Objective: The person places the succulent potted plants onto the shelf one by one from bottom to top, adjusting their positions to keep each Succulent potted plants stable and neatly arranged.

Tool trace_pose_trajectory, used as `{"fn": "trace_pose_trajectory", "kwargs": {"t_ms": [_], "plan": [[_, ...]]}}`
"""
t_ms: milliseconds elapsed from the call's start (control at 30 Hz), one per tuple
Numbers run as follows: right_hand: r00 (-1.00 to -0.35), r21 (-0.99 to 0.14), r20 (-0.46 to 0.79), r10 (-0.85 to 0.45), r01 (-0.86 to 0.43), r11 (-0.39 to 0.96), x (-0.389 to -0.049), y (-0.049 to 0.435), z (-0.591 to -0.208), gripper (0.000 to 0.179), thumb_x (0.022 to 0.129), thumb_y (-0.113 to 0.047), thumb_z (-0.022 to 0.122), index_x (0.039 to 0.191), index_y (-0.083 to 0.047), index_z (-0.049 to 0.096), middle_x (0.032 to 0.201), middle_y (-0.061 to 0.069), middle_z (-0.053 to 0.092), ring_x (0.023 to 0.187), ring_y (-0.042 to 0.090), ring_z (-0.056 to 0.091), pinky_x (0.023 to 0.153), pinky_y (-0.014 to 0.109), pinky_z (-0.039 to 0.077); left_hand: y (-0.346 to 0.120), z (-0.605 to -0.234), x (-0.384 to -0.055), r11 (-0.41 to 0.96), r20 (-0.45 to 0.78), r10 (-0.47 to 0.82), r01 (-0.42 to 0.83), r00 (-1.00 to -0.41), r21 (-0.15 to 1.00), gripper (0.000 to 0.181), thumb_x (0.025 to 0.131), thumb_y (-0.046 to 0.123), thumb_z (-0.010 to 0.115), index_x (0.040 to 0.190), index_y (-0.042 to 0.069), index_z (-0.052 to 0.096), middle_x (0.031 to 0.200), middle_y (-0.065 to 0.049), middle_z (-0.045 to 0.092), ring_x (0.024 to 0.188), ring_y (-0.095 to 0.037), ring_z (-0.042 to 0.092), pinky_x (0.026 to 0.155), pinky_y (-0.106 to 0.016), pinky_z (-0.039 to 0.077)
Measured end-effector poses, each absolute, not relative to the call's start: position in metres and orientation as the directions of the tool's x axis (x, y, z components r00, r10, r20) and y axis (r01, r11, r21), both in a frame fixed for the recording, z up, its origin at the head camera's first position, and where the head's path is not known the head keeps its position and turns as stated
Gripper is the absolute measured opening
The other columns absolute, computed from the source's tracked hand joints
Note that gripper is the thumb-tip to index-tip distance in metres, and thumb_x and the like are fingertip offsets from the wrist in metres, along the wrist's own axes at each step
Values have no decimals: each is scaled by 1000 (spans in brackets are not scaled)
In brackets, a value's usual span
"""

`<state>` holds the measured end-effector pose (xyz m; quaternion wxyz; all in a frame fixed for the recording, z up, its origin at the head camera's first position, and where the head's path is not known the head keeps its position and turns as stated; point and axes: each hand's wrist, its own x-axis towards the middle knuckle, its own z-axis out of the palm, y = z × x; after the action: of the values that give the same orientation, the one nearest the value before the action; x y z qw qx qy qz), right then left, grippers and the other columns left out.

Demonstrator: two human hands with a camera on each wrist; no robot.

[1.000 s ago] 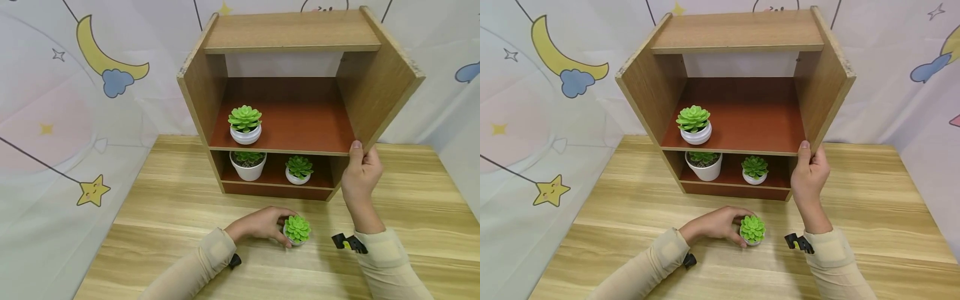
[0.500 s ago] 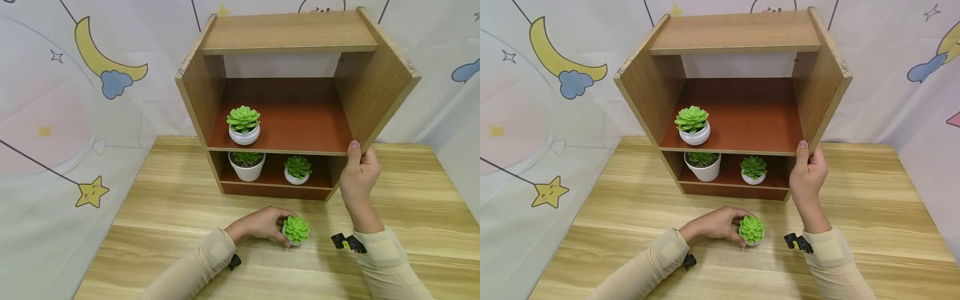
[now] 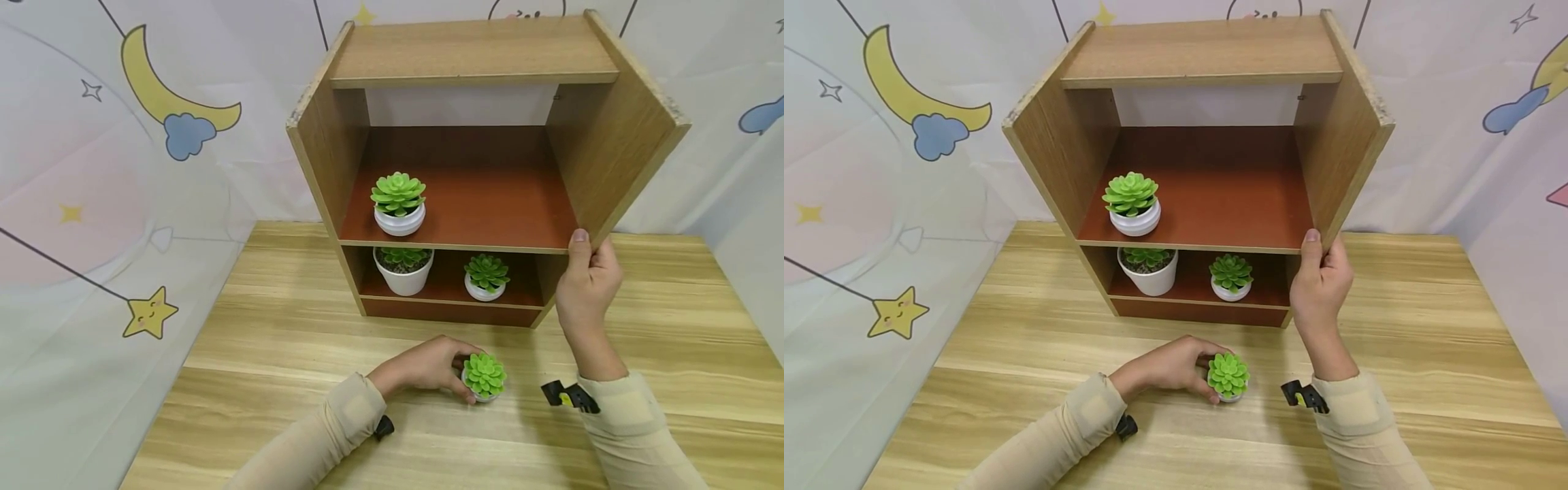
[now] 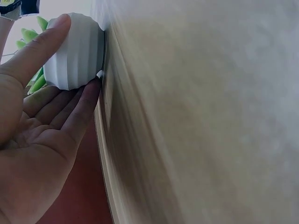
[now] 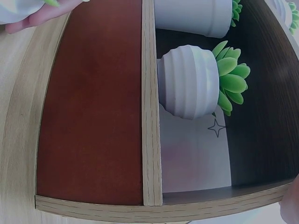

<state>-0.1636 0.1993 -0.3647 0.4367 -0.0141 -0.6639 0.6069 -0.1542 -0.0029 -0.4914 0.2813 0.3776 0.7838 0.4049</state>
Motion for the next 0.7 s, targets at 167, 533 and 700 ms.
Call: {"fn": "trace_pose_trajectory", "kwargs": {"t_ms": [167, 533, 700], "plan": [[-613, -822, 554, 563, -510, 254, -164, 198, -364, 25, 100, -5, 51, 86, 13, 60, 73, -5, 52, 73, 8, 48, 65, 22, 37, -2, -492, -151, 381, -125, 815, 362, -567, 851, 69, 69, 17, 91, 132, 8, 62, 123, 6, 64, 99, 4, 59, 85, -13, 46], [-610, -823, 550, 570, -511, 247, -165, 198, -363, 26, 99, -5, 51, 83, 14, 59, 72, -5, 51, 72, 8, 46, 64, 22, 35, -4, -485, -148, 401, -70, 778, 407, -624, 821, 67, 71, 28, 90, 131, 14, 63, 120, 12, 64, 102, 6, 57, 89, -14, 44], [-608, -821, 554, 569, -514, 249, -165, 197, -363, 26, 99, -4, 51, 81, 13, 58, 71, -5, 49, 72, 8, 46, 64, 21, 34, -6, -482, -145, 426, -45, 740, 416, -671, 803, 70, 71, 36, 89, 133, 18, 63, 122, 13, 63, 111, 3, 54, 96, -16, 40]]}}
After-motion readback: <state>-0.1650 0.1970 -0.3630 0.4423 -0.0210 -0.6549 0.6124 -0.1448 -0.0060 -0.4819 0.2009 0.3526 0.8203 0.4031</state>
